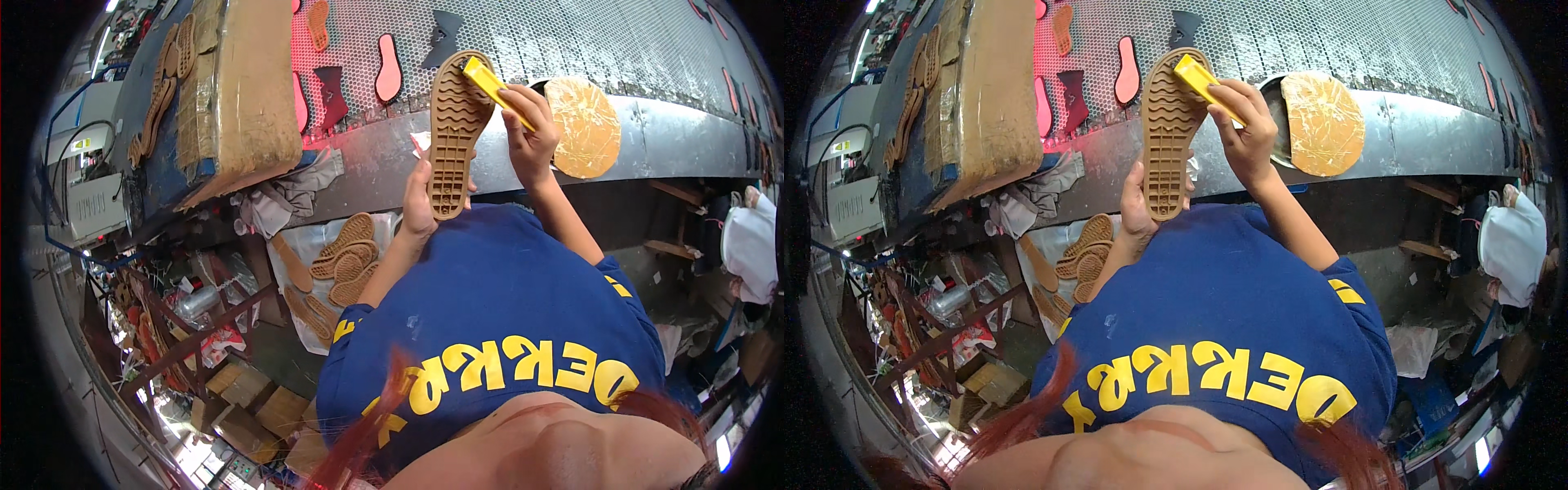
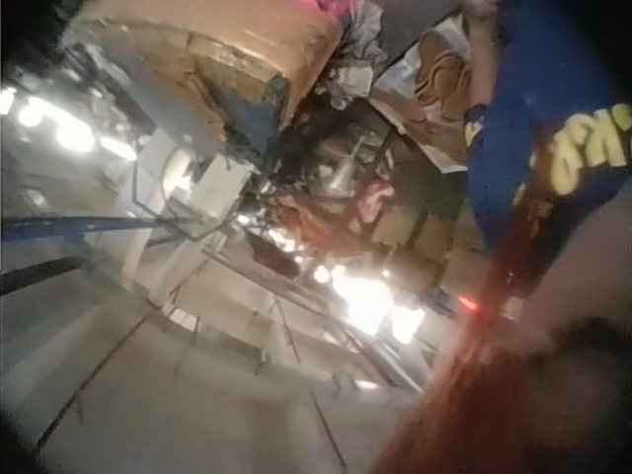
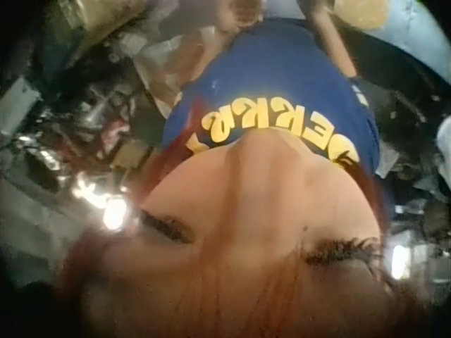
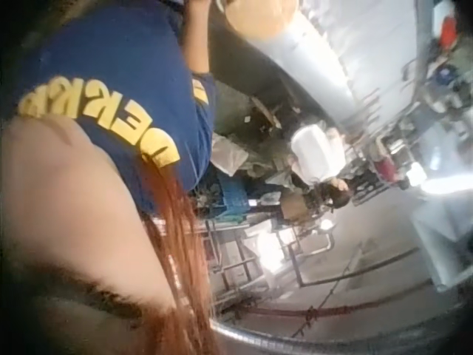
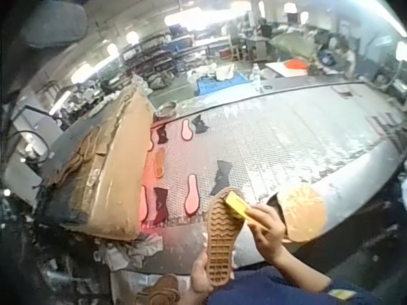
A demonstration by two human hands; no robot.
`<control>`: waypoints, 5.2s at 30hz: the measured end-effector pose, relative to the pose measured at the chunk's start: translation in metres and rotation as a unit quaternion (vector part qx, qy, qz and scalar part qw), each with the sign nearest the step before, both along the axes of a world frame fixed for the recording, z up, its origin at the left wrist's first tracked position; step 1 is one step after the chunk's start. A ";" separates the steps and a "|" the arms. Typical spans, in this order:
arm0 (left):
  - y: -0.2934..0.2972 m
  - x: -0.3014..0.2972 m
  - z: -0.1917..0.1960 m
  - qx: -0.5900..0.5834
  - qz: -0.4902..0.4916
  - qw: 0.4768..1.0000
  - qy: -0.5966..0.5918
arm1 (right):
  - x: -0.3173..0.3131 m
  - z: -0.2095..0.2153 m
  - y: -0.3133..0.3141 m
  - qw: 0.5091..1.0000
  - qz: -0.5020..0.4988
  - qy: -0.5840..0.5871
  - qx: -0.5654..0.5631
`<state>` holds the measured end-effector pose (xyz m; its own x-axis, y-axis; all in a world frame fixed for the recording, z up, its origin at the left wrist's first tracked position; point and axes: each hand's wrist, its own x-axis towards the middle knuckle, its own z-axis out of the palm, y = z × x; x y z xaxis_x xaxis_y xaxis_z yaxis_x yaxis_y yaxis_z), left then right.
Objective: The person repeatedly applies a yellow adhesive to the textured bottom of shoe soles using a yellow plastic spreader. They dip the spreader into a metal container, spread the adhesive across the sole, and place the treated sole onto a perforated metal conveyor belt. The process is repeated for multiple soles throughout the clip.
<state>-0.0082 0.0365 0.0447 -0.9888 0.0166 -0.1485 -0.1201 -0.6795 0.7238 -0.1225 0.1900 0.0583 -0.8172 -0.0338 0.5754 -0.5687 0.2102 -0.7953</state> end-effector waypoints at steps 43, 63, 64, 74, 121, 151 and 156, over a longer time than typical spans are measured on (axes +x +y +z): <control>-0.015 0.008 0.018 0.053 0.023 0.998 0.000 | 0.000 0.011 -0.012 0.982 0.163 0.054 0.079; -0.032 -0.006 0.018 0.001 0.132 0.985 -0.106 | 0.053 0.004 -0.017 0.936 0.331 0.053 0.112; -0.037 -0.006 0.014 -0.008 0.114 0.989 -0.099 | 0.052 0.005 -0.016 0.929 0.352 0.045 0.106; -0.036 -0.005 0.015 0.052 0.116 0.987 -0.099 | 0.047 0.004 -0.012 0.925 0.363 0.016 0.109; -0.047 0.007 0.000 -0.197 0.190 0.949 0.159 | 0.003 -0.181 0.094 0.972 -0.040 -0.120 0.199; -0.039 0.007 0.033 -0.614 0.242 0.715 0.230 | 0.052 0.025 -0.024 0.980 0.199 0.019 0.025; -0.041 -0.001 0.020 -0.533 0.242 0.763 0.276 | 0.041 0.016 -0.021 0.987 0.157 0.023 0.036</control>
<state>-0.0095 -0.0045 0.0645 -0.7580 -0.2091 0.6178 0.4805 0.4615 0.7458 -0.0816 0.1686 0.0747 -0.7329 -0.3233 0.5986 -0.6501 0.0734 -0.7563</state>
